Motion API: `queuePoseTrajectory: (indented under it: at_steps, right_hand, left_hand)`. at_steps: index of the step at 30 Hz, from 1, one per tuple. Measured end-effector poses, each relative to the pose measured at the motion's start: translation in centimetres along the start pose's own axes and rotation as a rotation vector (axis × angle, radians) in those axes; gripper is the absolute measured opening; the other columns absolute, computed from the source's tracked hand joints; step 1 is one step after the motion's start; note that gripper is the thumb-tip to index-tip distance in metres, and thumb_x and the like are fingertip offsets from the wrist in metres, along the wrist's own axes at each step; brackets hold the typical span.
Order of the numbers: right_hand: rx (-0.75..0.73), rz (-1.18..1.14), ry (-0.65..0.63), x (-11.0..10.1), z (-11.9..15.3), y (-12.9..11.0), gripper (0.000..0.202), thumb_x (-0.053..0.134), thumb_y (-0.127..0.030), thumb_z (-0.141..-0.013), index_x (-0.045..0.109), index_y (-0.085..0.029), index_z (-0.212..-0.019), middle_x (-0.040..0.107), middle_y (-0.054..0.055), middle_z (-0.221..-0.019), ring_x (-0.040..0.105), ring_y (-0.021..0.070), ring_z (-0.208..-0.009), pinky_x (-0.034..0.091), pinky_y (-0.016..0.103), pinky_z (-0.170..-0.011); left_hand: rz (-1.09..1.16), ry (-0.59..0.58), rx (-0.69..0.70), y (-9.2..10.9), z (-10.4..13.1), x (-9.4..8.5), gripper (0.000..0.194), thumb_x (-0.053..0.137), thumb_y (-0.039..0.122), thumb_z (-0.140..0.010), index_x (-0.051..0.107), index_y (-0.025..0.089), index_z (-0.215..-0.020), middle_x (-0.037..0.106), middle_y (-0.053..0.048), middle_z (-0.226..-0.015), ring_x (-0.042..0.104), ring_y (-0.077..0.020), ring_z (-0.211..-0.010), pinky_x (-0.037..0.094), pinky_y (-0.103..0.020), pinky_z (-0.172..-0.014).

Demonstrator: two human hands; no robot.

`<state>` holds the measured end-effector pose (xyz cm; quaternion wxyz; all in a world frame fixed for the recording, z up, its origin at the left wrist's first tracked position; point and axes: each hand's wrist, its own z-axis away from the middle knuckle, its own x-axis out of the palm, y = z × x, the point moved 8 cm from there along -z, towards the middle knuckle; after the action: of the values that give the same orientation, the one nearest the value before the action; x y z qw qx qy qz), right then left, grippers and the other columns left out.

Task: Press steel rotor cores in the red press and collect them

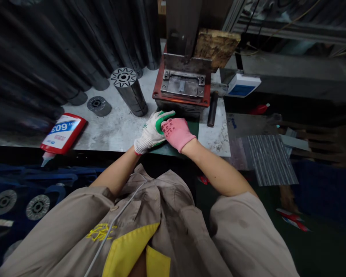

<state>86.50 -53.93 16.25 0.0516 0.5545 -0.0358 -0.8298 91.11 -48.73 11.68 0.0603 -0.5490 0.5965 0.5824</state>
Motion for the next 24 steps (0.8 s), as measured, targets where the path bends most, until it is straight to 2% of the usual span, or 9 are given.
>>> queuePoseTrajectory:
  at_steps: [4,7,9,11,14,16,19,21,24]
  right_hand:
    - [-0.046,-0.057,0.008,-1.6,0.6,1.6,0.037,0.044,-0.020,-0.104,0.074,-0.015,-0.125,0.076,0.018,-0.125,0.071,0.0310,-0.115,0.053,0.039,-0.089]
    - [0.089,-0.141,0.292,-4.7,1.2,6.1,0.043,0.049,-0.043,-0.107,0.070,-0.019,-0.135,0.074,0.015,-0.131,0.067,0.0331,-0.119,0.052,0.043,-0.096]
    - [0.225,-0.129,0.506,-6.6,1.2,9.3,0.053,0.048,-0.054,-0.107,0.068,-0.015,-0.137,0.069,0.020,-0.134,0.065,0.0366,-0.121,0.051,0.047,-0.097]
    - [0.289,-0.092,0.598,-7.2,0.3,11.2,0.063,0.048,-0.063,-0.105,0.072,-0.009,-0.126,0.066,0.024,-0.132,0.062,0.0403,-0.122,0.050,0.051,-0.097]
    - [0.223,-0.079,0.644,-7.1,-0.9,11.3,0.066,0.045,-0.068,-0.105,0.074,-0.009,-0.115,0.066,0.021,-0.127,0.060,0.0393,-0.122,0.049,0.054,-0.098]
    - [0.187,-0.088,0.643,-6.8,-0.5,10.7,0.062,0.041,-0.064,-0.108,0.074,-0.012,-0.116,0.069,0.019,-0.124,0.062,0.0371,-0.120,0.049,0.053,-0.098]
    - [0.161,-0.141,0.536,-5.4,1.0,9.2,0.050,0.039,-0.049,-0.111,0.074,-0.015,-0.123,0.073,0.018,-0.122,0.066,0.0341,-0.116,0.050,0.047,-0.097]
    - [0.114,-0.182,0.436,-3.8,1.3,7.8,0.042,0.042,-0.039,-0.111,0.072,-0.018,-0.131,0.076,0.015,-0.125,0.068,0.0308,-0.117,0.050,0.042,-0.098]
    - [0.081,-0.156,0.209,-0.9,0.0,6.1,0.038,0.044,-0.029,-0.108,0.072,-0.017,-0.131,0.077,0.013,-0.125,0.069,0.0286,-0.116,0.049,0.038,-0.098]
  left_hand:
    - [0.086,0.033,0.019,-0.2,-0.3,0.0,0.067,0.075,0.048,-0.085,0.060,0.025,-0.147,0.066,-0.007,-0.148,0.058,-0.0315,-0.140,0.037,-0.052,-0.129]
    - [0.252,0.097,-0.064,-0.7,-0.7,0.2,0.060,0.070,0.054,-0.090,0.064,0.023,-0.141,0.071,-0.009,-0.138,0.067,-0.0278,-0.128,0.052,-0.047,-0.116]
    - [0.261,0.185,-0.136,-0.8,-0.8,-0.1,0.052,0.068,0.050,-0.092,0.068,0.021,-0.135,0.073,-0.010,-0.133,0.069,-0.0270,-0.122,0.053,-0.046,-0.113]
    - [0.167,0.235,-0.169,-0.4,-0.8,-0.3,0.048,0.072,0.043,-0.088,0.072,0.022,-0.131,0.074,-0.009,-0.131,0.067,-0.0285,-0.124,0.049,-0.049,-0.117]
    - [0.050,0.202,-0.177,0.3,-0.9,-0.1,0.050,0.074,0.037,-0.084,0.071,0.024,-0.133,0.073,-0.008,-0.132,0.065,-0.0296,-0.126,0.043,-0.051,-0.122]
    - [0.028,0.179,-0.173,0.3,-0.7,0.1,0.053,0.073,0.040,-0.085,0.070,0.024,-0.136,0.072,-0.009,-0.134,0.064,-0.0301,-0.128,0.042,-0.052,-0.123]
    - [0.007,0.154,-0.158,-0.1,-0.2,0.4,0.068,0.076,0.054,-0.084,0.064,0.023,-0.144,0.068,-0.012,-0.141,0.059,-0.0338,-0.134,0.040,-0.054,-0.123]
    - [-0.017,0.138,-0.147,-0.4,0.0,0.6,0.080,0.078,0.063,-0.081,0.060,0.023,-0.148,0.064,-0.013,-0.146,0.056,-0.0365,-0.138,0.039,-0.056,-0.123]
    - [-0.029,0.104,-0.095,-0.6,-0.1,0.6,0.081,0.078,0.059,-0.081,0.058,0.023,-0.150,0.064,-0.013,-0.147,0.057,-0.0358,-0.138,0.040,-0.053,-0.123]
